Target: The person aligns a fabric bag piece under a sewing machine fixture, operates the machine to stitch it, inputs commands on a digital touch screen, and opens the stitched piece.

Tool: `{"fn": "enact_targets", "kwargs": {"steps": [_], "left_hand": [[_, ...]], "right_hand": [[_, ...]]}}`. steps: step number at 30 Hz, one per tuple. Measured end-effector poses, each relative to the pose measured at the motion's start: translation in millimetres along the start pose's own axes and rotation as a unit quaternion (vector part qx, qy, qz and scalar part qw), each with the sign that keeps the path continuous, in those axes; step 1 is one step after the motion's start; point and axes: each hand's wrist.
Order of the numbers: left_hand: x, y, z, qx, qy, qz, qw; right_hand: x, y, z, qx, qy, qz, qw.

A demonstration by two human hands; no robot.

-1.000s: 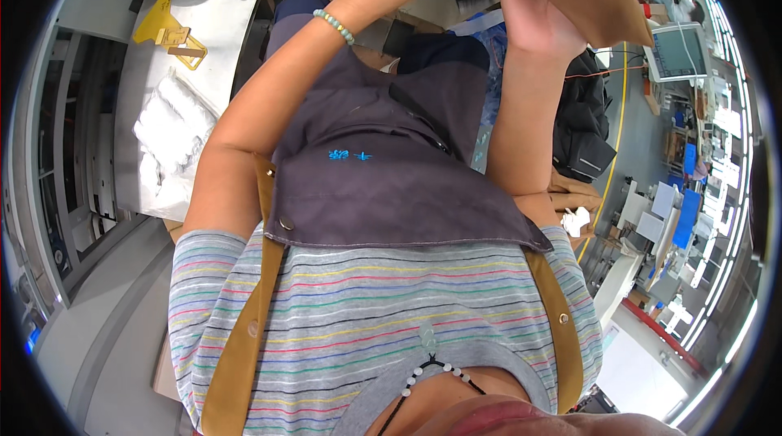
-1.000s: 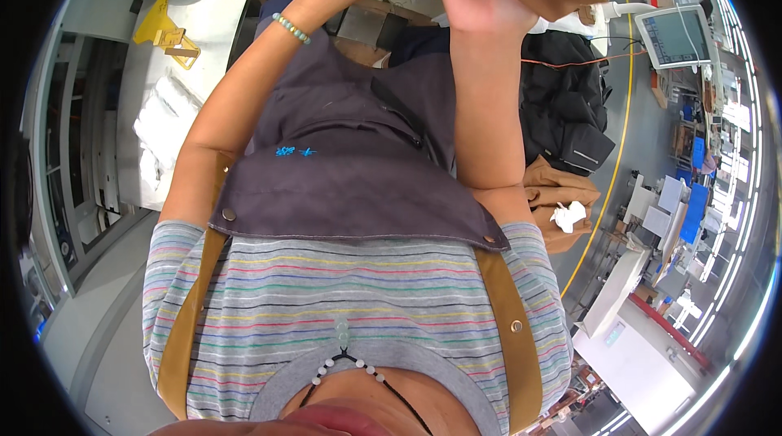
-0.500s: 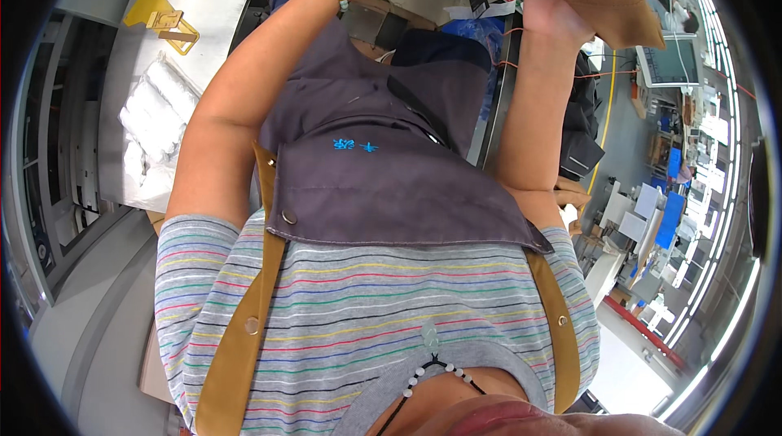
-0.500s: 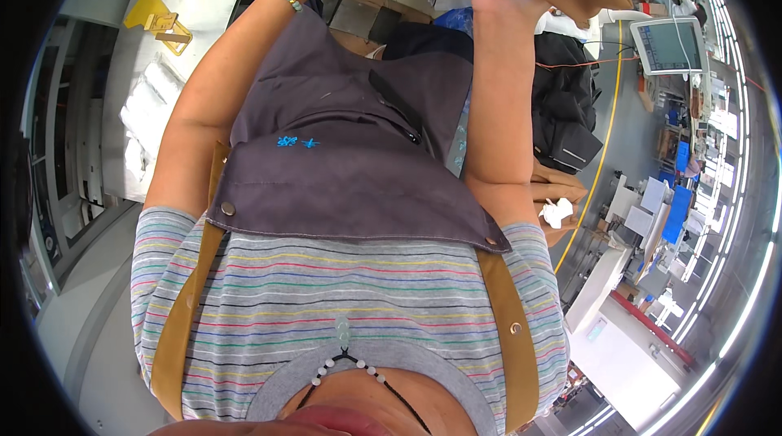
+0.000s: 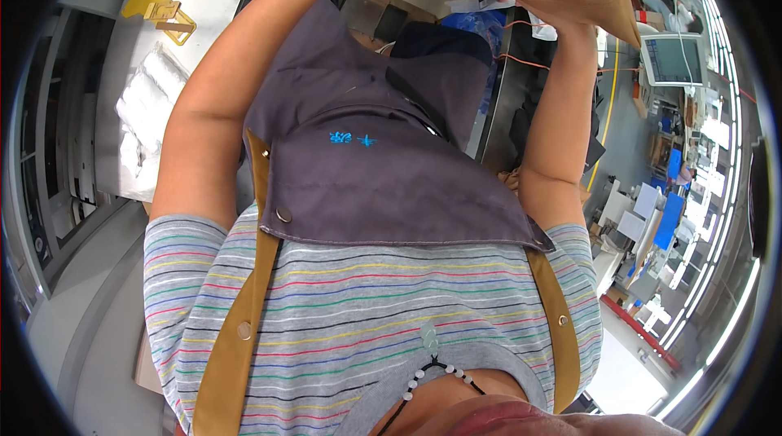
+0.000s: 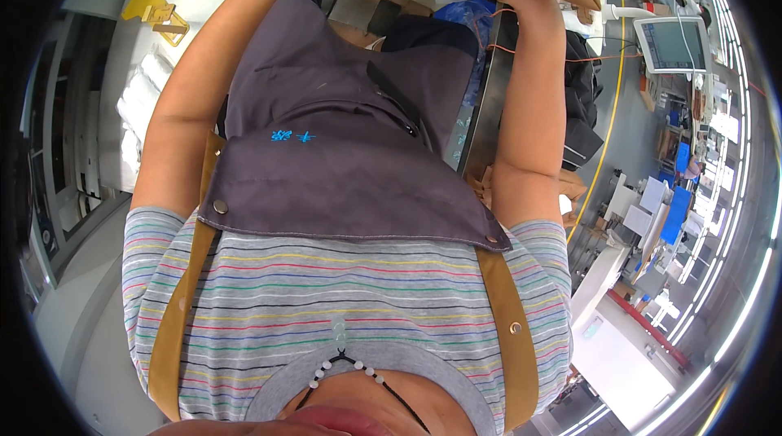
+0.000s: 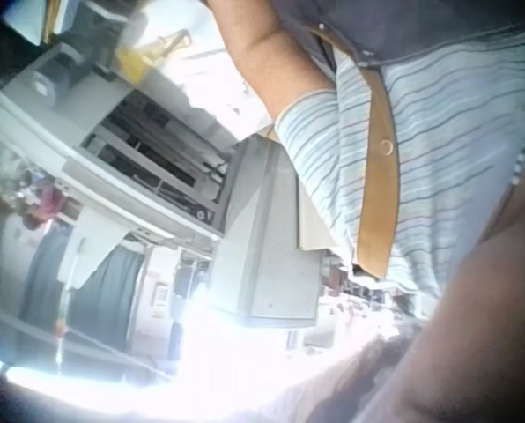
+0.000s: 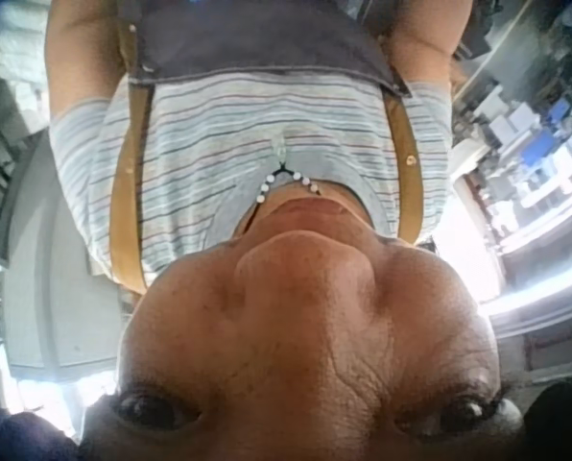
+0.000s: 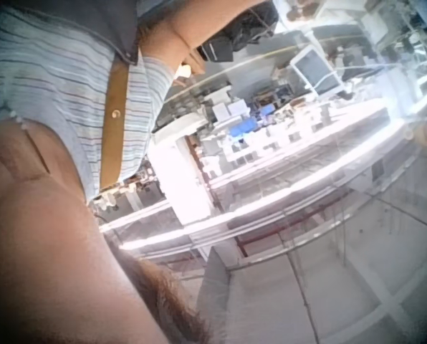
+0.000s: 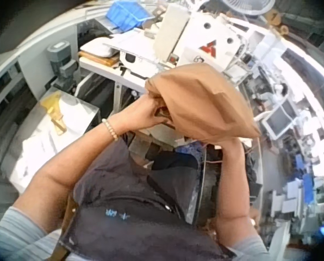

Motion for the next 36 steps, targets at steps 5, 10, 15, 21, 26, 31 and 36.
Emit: {"fn": "enact_targets", "kwargs": {"steps": [5, 10, 15, 21, 26, 31, 36], "left_hand": [[-16.3, -2.6, 10.0, 0.019, -0.040, -0.086, 0.995], [-22.9, -3.0, 8.3, 0.037, -0.083, -0.110, 0.990], [-28.3, -2.3, 8.7, 0.015, -0.068, -0.090, 0.993], [-30.7, -1.5, 4.4, 0.010, -0.072, -0.069, 0.995], [-19.5, 1.8, 42.5, 0.082, 0.026, 0.028, 0.996], [-70.4, 17.8, 105.2, 0.131, 0.233, 0.004, 0.963], [-90.8, 22.6, 99.2, 0.190, 0.312, 0.106, 0.925]], "right_hand": [[47.3, 13.9, -8.1, -0.063, -0.005, 0.010, 0.998], [87.3, 33.0, -20.7, -0.116, -0.008, 0.032, 0.993], [120.6, 38.6, -34.9, -0.167, -0.019, 0.048, 0.985], [170.8, 53.3, -44.3, -0.201, -0.046, 0.061, 0.977], [134.4, -46.5, 28.3, -0.219, -0.064, 0.053, 0.972], [114.0, -104.9, 67.7, -0.192, -0.090, 0.031, 0.977], [134.3, -76.4, 37.4, -0.031, -0.115, -0.076, 0.990]]}}
Point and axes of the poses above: each hand's wrist, its own z-axis away from the middle knuckle, its own y-axis out of the back of the hand, x = y × z, and after that the axes turned 2 degrees about -x, right-handed
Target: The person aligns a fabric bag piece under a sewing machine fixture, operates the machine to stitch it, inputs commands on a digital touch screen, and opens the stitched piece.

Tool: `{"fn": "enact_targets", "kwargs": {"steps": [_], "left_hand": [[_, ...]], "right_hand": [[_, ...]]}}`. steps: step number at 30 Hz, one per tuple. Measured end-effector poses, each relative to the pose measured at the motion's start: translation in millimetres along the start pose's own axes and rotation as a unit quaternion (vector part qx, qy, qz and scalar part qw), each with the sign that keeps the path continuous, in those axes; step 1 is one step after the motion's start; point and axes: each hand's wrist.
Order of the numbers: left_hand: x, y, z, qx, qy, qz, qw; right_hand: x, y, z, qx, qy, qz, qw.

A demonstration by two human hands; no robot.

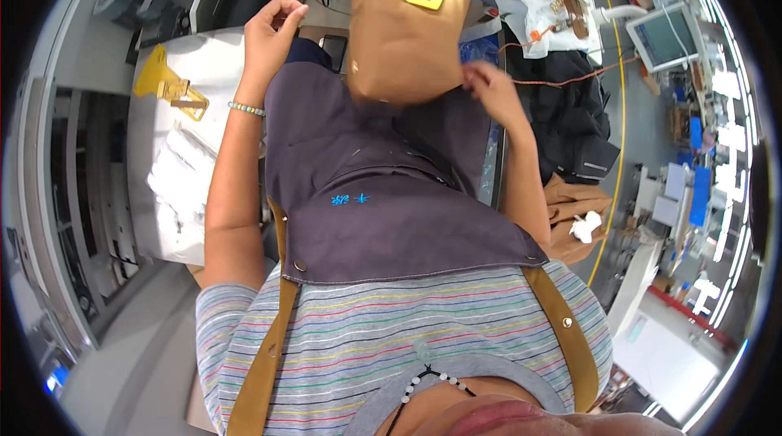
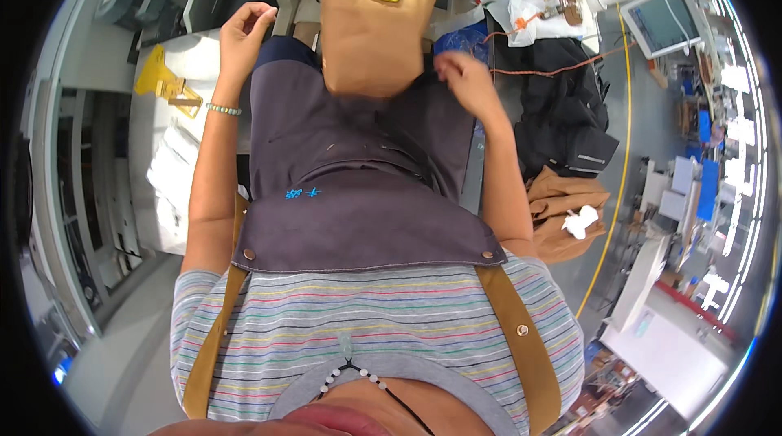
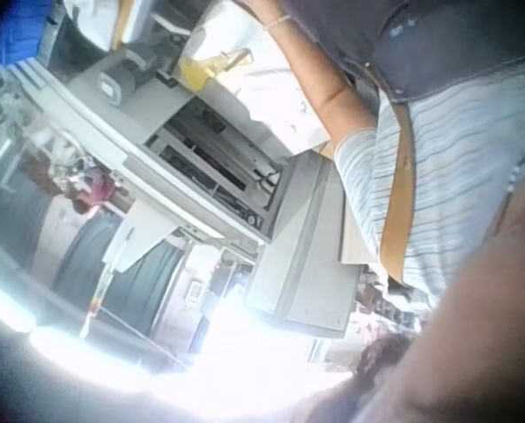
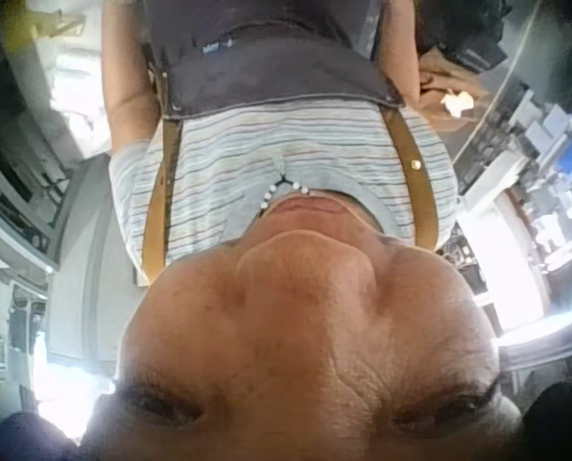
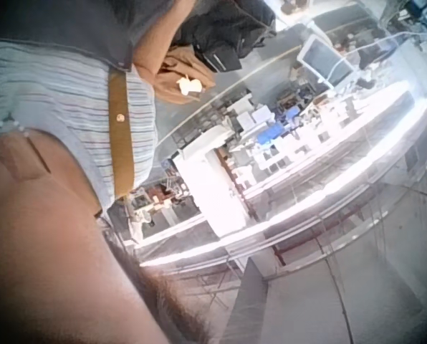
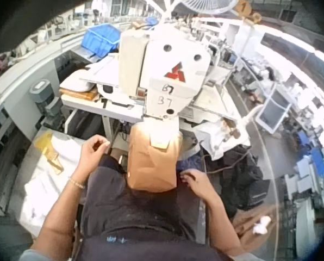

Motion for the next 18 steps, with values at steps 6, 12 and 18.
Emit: {"fn": "enact_targets", "kwargs": {"steps": [6, 12, 18], "left_hand": [[67.7, -72.9, -16.7, 0.020, -0.173, -0.009, 0.985], [77.0, -124.4, 18.0, -0.066, -0.227, -0.184, 0.954], [91.7, -114.7, 19.5, -0.084, -0.202, -0.218, 0.951]], "right_hand": [[-91.5, -6.2, -28.8, 0.256, 0.249, -0.062, 0.932], [-69.0, -49.6, -52.9, 0.272, 0.319, 0.023, 0.908], [-66.9, -40.9, -47.1, 0.245, 0.304, 0.023, 0.920]]}}
Point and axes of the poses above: each hand's wrist, its own z-axis away from the middle knuckle, its own y-axis out of the back of the hand, x = y × z, and after that the axes turned 2 degrees about -x, right-handed
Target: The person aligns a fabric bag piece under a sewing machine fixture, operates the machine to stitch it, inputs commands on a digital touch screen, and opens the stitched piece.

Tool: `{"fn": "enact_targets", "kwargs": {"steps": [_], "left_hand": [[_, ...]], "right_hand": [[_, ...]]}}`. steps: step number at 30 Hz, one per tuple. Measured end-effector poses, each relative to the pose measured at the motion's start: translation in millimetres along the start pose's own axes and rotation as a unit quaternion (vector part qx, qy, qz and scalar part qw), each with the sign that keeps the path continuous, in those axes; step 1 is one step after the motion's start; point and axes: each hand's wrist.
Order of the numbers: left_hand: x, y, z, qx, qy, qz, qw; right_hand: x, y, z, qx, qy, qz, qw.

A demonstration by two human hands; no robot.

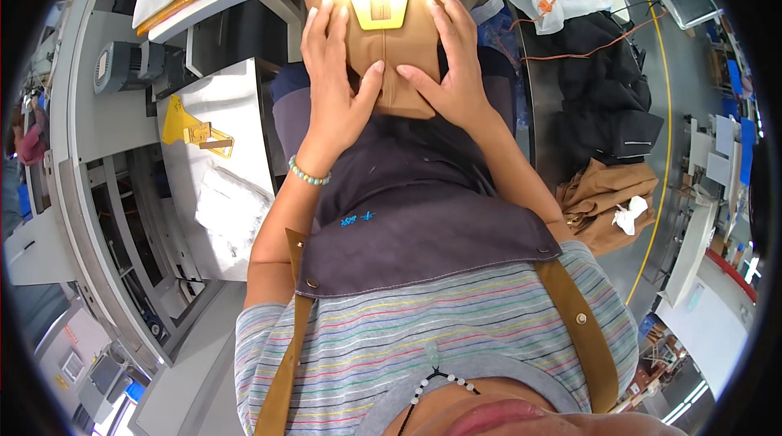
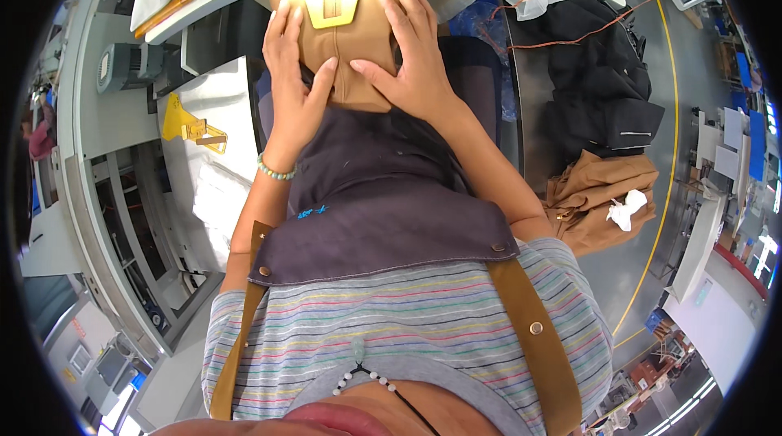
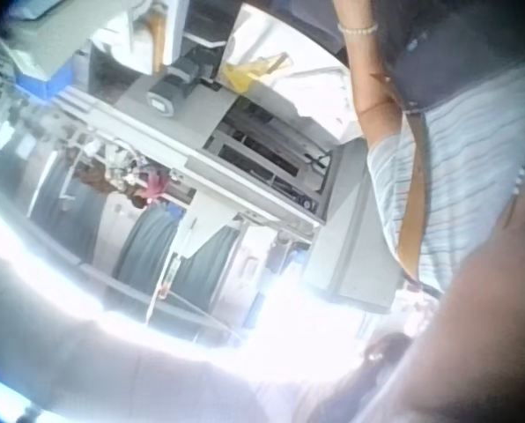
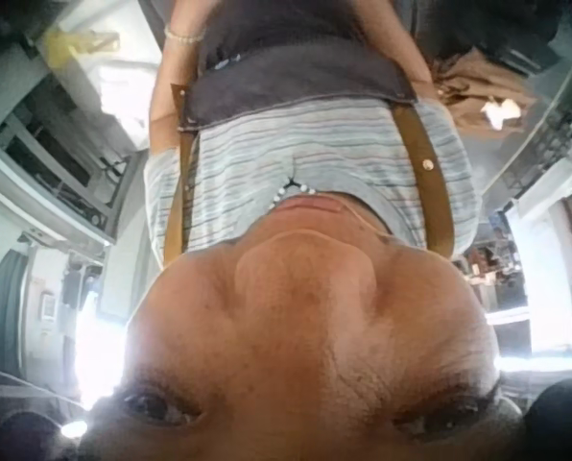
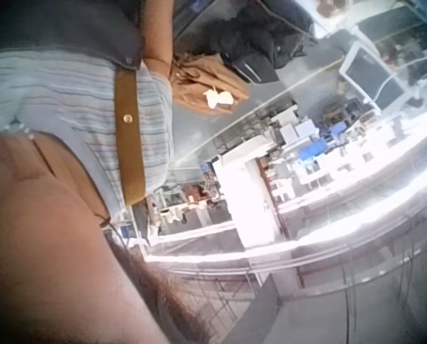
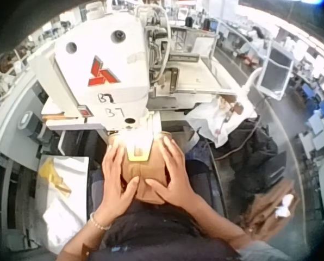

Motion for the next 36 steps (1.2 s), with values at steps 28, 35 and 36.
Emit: {"fn": "enact_targets", "kwargs": {"steps": [28, 35, 36], "left_hand": [[14.1, 6.2, -57.7, -0.091, -0.069, -0.273, 0.955], [23.2, 9.8, -56.8, -0.071, -0.081, -0.264, 0.958], [28.1, 13.8, -53.5, -0.088, -0.072, -0.260, 0.959]], "right_hand": [[-1.9, 31.5, -18.1, -0.013, -0.030, -0.019, 0.999], [-15.1, 42.1, 4.3, 0.003, -0.093, -0.058, 0.994], [-14.4, 46.7, 5.8, 0.004, -0.080, -0.053, 0.995]]}}
Point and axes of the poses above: each hand's wrist, its own z-axis away from the middle knuckle, its own y-axis out of the back of the hand, x = y × z, and after that the axes turned 2 degrees about -x, right-handed
